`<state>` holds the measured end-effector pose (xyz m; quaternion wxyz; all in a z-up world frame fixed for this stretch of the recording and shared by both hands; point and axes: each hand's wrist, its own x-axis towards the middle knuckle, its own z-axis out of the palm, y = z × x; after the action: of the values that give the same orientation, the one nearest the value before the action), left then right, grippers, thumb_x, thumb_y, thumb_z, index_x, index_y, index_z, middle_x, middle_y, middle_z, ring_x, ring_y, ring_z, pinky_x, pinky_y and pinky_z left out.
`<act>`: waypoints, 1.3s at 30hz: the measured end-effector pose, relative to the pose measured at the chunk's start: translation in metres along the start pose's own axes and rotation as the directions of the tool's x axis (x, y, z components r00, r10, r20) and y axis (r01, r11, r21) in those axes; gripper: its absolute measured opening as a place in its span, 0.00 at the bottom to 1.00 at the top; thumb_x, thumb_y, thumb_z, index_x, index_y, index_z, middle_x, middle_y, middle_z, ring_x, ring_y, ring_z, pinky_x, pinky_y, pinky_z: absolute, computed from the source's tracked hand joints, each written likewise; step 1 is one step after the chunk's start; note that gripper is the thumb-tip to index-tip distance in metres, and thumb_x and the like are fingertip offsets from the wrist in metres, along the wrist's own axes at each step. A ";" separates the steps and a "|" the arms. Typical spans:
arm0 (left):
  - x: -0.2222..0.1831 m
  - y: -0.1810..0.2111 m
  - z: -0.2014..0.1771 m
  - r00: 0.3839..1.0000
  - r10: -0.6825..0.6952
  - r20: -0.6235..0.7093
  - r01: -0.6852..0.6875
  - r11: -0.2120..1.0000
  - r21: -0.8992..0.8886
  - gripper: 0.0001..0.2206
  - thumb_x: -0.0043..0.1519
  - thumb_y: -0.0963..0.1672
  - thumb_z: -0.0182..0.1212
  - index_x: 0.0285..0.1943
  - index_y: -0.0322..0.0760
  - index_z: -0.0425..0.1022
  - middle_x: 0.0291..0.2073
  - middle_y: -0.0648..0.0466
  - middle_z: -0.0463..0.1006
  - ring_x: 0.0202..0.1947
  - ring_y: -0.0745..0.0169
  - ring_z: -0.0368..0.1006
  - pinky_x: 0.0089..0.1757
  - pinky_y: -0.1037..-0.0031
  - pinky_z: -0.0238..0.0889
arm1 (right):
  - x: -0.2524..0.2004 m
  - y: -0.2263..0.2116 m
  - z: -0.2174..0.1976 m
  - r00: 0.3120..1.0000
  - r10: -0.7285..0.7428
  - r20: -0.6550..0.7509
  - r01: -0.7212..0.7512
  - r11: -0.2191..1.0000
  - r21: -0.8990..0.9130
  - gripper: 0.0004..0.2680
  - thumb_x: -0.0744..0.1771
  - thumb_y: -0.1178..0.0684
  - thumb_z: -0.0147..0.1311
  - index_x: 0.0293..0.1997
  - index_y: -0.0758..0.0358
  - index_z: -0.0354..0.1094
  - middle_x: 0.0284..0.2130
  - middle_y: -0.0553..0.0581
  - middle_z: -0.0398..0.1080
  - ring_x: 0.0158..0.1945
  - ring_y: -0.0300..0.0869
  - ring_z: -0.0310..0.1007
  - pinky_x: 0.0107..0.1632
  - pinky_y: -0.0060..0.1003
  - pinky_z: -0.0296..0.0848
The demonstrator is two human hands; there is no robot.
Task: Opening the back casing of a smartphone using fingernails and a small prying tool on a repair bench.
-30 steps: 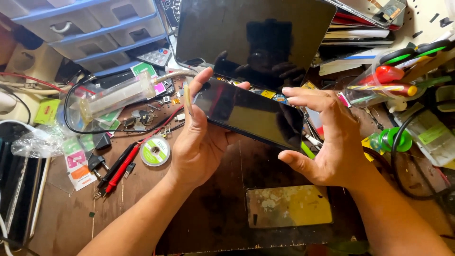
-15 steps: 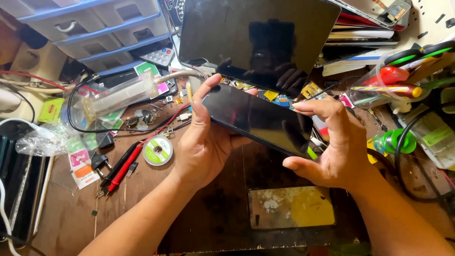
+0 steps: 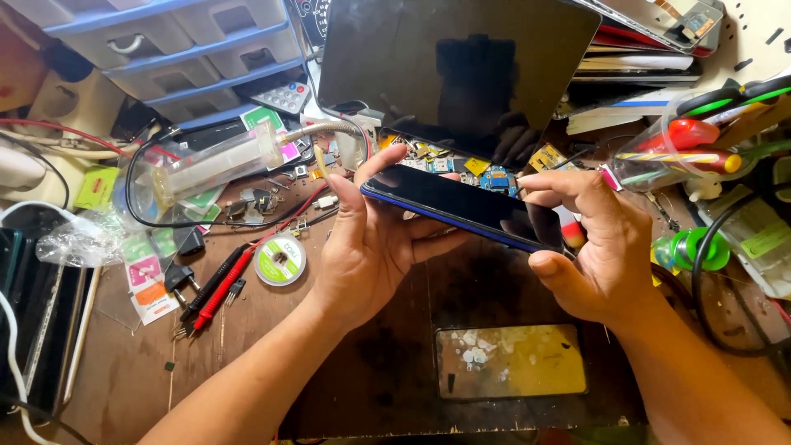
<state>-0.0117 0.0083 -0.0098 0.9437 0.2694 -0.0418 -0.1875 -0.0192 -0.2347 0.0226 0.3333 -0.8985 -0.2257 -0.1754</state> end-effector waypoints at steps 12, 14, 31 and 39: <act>0.000 0.012 0.010 0.997 0.048 0.054 -0.045 0.998 -0.052 0.21 0.72 0.50 0.48 0.69 0.32 0.66 0.65 0.36 0.70 0.63 0.45 0.70 0.60 0.55 0.67 | 0.010 0.003 -0.001 0.913 0.396 0.103 -0.311 0.508 0.803 0.19 0.65 0.56 0.55 0.63 0.68 0.62 0.48 0.56 0.69 0.51 0.36 0.68 0.54 0.26 0.67; 0.003 0.013 0.008 0.998 0.047 0.034 -0.049 0.998 0.049 0.22 0.68 0.47 0.55 0.71 0.37 0.64 0.68 0.37 0.68 0.64 0.48 0.69 0.56 0.60 0.70 | 0.014 0.000 -0.003 0.912 0.394 0.110 -0.331 0.552 0.766 0.19 0.65 0.59 0.54 0.65 0.69 0.61 0.50 0.58 0.69 0.53 0.37 0.69 0.55 0.26 0.69; 0.001 0.004 0.014 0.991 -0.003 0.134 -0.106 0.599 0.794 0.22 0.60 0.43 0.65 0.62 0.32 0.68 0.51 0.53 0.77 0.51 0.68 0.72 0.55 0.74 0.68 | 0.031 -0.020 -0.020 0.955 0.240 0.175 -0.291 0.872 0.393 0.17 0.66 0.54 0.62 0.62 0.56 0.66 0.48 0.52 0.73 0.53 0.34 0.73 0.60 0.28 0.75; 0.005 0.008 0.008 0.953 0.289 0.087 -0.256 0.622 0.740 0.24 0.65 0.44 0.60 0.69 0.33 0.62 0.62 0.49 0.71 0.63 0.63 0.66 0.64 0.71 0.60 | 0.028 0.002 -0.076 0.952 0.019 0.305 0.017 0.993 -0.115 0.06 0.67 0.63 0.61 0.48 0.66 0.78 0.44 0.57 0.79 0.46 0.41 0.78 0.50 0.34 0.72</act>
<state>-0.0064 0.0085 0.0012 0.7689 0.6248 -0.1355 -0.0035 -0.0067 -0.2794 0.0887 0.2416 -0.9328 -0.2633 -0.0472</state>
